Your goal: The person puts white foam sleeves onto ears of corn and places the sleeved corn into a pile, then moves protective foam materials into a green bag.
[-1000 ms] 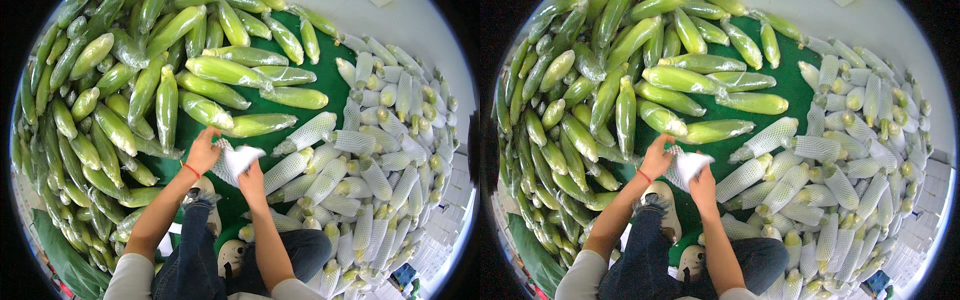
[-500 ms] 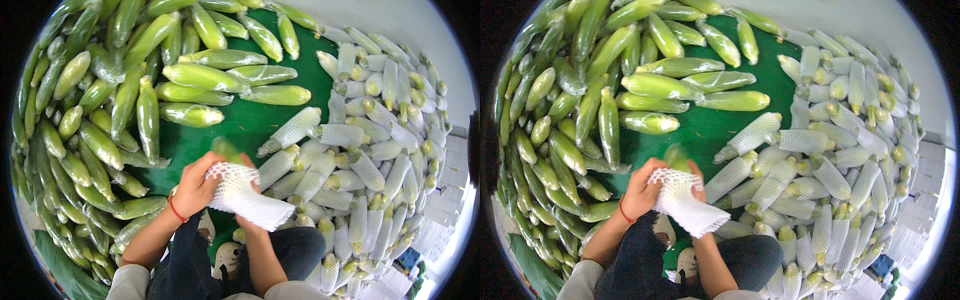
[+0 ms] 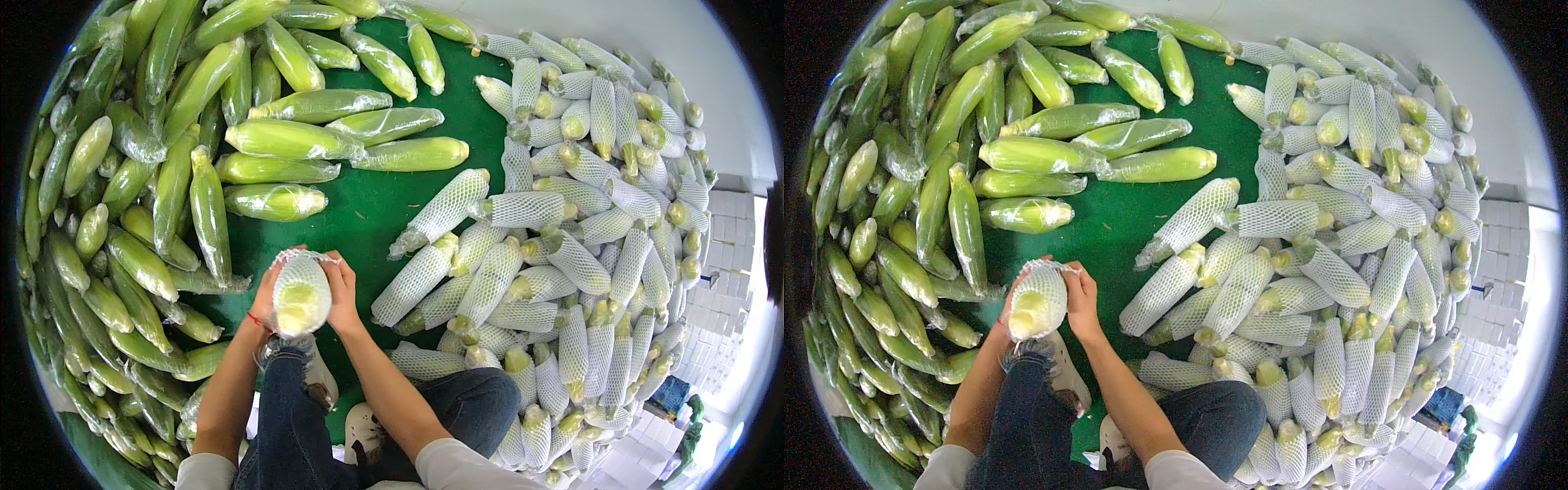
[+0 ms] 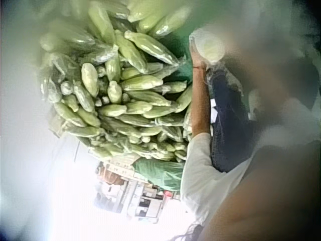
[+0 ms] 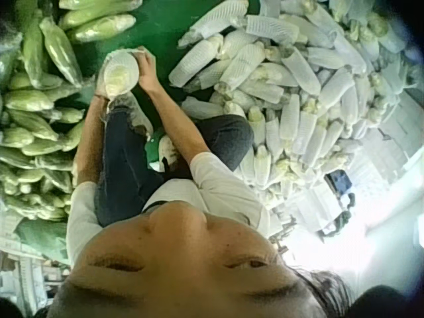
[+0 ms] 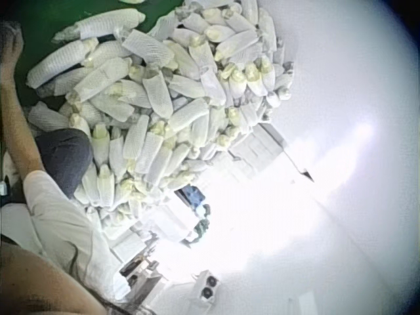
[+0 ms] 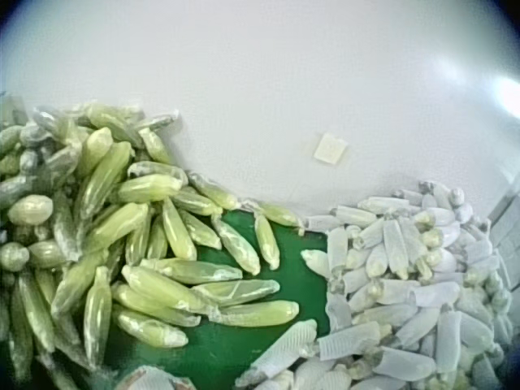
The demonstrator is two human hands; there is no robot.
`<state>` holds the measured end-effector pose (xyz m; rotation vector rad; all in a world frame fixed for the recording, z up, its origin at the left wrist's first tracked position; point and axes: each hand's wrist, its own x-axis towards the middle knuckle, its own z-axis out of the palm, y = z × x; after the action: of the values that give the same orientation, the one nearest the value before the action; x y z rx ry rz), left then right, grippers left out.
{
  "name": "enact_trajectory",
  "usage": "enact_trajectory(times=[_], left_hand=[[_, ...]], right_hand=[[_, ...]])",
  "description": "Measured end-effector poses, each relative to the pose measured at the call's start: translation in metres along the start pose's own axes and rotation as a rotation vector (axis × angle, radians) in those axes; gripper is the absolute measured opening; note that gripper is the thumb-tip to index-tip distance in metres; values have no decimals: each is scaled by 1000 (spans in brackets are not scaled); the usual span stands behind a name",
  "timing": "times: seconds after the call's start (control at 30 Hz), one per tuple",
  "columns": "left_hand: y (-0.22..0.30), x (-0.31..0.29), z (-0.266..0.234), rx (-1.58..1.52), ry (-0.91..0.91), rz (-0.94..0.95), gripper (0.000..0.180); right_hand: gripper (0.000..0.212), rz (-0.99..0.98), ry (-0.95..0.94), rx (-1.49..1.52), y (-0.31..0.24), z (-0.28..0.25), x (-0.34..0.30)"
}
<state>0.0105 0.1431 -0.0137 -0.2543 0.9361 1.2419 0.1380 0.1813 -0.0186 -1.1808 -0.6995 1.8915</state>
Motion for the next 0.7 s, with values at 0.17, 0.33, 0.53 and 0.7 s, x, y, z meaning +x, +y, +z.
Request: enact_trajectory(times=[0.17, 0.33, 0.53, 0.7], left_hand=[[25, 7, 21, 645, 13, 644, 36], [44, -37, 86, 1192, 5, 910, 48], [-10, -109, -5, 1175, 169, 788, 41], [-51, -215, -67, 1300, 439, 867, 42]], right_hand=[[44, 739, -234, 613, -102, 17, -5], [96, 524, -389, -430, -209, -65, 19], [87, -542, -82, -1636, -333, -125, 132], [69, -425, -324, -2634, -303, -184, 157]])
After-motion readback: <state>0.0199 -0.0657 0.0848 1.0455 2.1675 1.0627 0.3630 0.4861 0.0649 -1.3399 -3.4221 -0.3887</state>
